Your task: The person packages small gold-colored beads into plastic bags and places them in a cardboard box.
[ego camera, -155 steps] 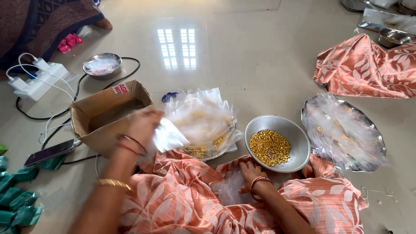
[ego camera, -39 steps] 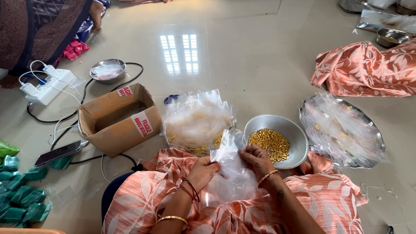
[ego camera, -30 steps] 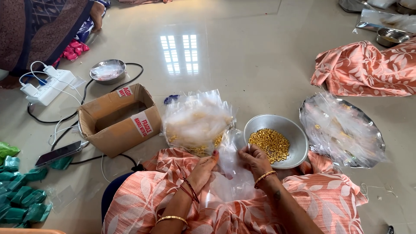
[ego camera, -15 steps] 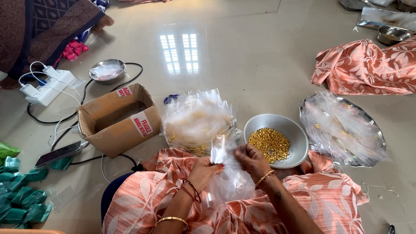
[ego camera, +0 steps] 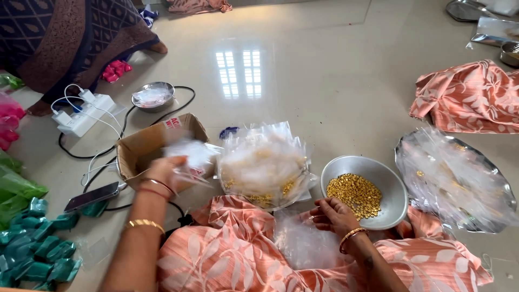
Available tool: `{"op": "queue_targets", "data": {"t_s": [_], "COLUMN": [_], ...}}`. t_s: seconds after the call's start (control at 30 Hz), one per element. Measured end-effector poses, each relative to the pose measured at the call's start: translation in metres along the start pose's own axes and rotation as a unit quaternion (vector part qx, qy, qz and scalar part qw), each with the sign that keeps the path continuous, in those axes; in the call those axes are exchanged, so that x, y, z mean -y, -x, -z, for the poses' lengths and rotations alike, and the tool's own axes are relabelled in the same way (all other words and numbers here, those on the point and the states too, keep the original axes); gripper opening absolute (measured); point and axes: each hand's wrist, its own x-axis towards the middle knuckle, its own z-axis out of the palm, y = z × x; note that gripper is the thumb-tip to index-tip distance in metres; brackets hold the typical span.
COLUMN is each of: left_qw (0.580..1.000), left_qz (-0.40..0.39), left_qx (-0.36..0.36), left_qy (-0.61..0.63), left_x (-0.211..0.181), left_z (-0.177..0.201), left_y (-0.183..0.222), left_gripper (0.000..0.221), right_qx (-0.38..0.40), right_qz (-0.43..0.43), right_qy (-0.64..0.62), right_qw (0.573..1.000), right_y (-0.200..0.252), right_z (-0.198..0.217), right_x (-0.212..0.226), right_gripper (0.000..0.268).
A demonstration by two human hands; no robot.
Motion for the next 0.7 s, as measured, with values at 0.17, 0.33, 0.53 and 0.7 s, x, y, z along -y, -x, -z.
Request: {"op": "queue_targets", "data": {"t_s": [0.17,0.33,0.53,0.7], "left_qw": [0.993,0.995,0.952,0.844], "left_qz": [0.064,-0.002,-0.228,-0.354], "left_qx": [-0.092,0.002,0.047,0.394], "left_qy": [-0.033,0.097,-0.2,-0.078], "left_x": [-0.015,-0.026,-0.034,-0.012], "left_z": [0.078,0.028,-0.068,-0.114], "left_y": [-0.134,-0.064,0.101,0.329], "left_gripper": [0.028,0.025,0.025,0.022], "right_qx": [-0.008,-0.018,0.02,0.022], "right_qz": [-0.037,-0.016,0.164,0.056], "right_qy": [0.022,0.061,0.555,0.663], "right_qw": [0.999,0.998,0.815,0.746], "right_y": [-0.008,-0.008,0.025,0.041], "right_z": [0.003,0.012,-0.032,-0.054], "right_x": [-0.005,-0.018,-0.002,0.015], "right_gripper": [0.033,0.032,0.041,0.054]}}
